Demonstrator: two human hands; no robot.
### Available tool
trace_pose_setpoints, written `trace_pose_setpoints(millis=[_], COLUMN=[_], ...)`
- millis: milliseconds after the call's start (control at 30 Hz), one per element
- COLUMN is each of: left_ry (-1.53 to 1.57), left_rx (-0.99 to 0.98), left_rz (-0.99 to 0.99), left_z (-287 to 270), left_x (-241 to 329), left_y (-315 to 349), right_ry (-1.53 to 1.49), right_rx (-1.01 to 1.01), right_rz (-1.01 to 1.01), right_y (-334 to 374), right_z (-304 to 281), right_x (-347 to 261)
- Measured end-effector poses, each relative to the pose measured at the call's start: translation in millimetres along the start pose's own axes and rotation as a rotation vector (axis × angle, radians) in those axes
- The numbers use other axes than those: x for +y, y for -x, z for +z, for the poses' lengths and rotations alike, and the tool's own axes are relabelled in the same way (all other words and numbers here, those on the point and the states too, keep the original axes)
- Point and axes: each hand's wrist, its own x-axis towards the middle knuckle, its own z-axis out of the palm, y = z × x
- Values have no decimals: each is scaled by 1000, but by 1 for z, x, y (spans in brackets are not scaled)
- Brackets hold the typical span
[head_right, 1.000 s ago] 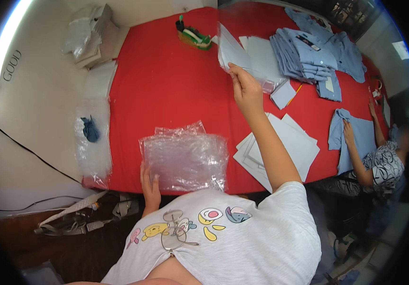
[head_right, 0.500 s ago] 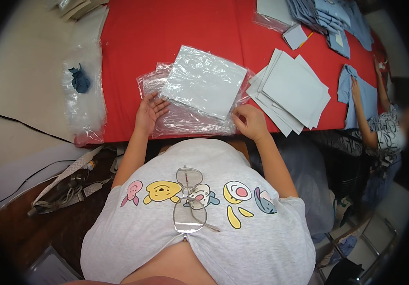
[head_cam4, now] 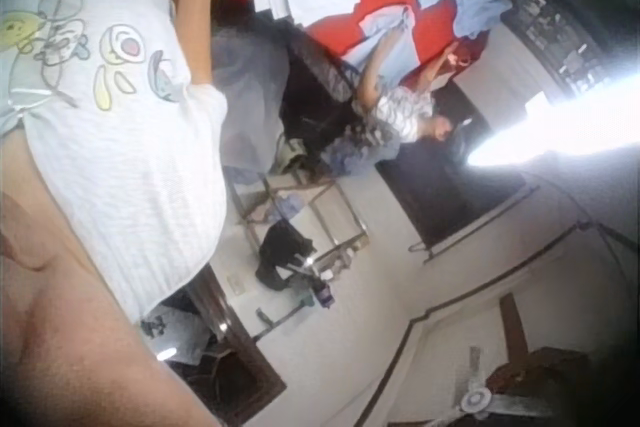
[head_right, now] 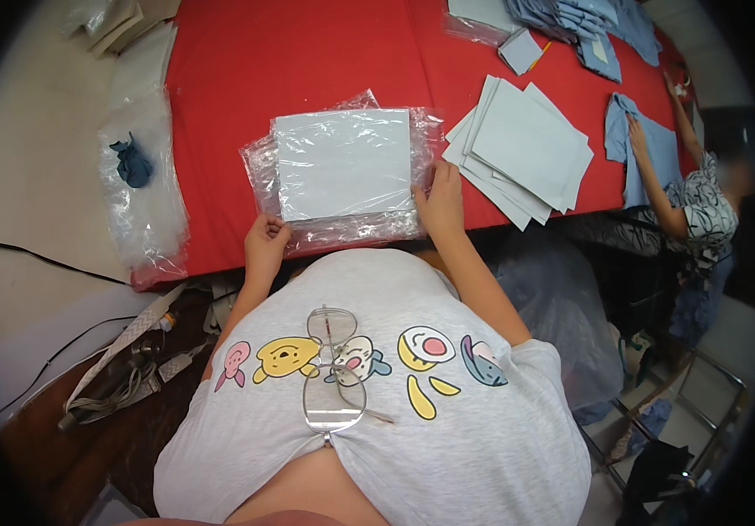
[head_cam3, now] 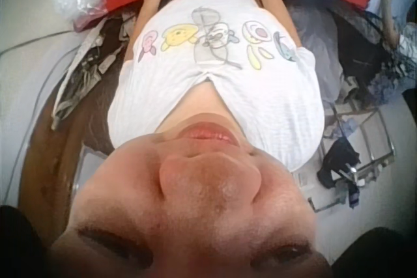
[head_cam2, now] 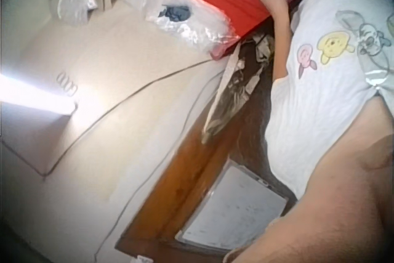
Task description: The person places white paper sheets into clear plastic bags, smooths the bags, and stacks the completed packages on the table.
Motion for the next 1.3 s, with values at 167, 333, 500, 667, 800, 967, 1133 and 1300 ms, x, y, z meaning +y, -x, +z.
trace_pose_setpoints(millis=[167, 333, 500, 667, 800, 967, 1133, 1300], left_ry=[-401, -794, -889, -887, -906, -908, -906, -867], left_rx=[174, -14, -36, -32, -24, -27, -36, -5], left_rz=[592, 729, 716, 718, 720, 709, 701, 690], left_z=[18, 74, 90, 98, 95, 94, 93, 99], left_x=[24, 21, 9, 9, 10, 12, 15, 12], left_y=[-2, -50, -59, -59, -60, -60, -60, -58], right_ry=[39, 227, 252, 309, -58, -58, 99, -406], right_rx=[-30, -4, -12, 207, 24, 181, 197, 138], right_rz=[-54, -167, -204, -67, 34, -22, 10, 439], right_y=[3, -10, -19, -37, -42, -72, -111, -135], right_z=[11, 14, -11, -49, -93, -75, -35, -52], right_x=[24, 27, 35, 84, 79, 29, 35, 83])
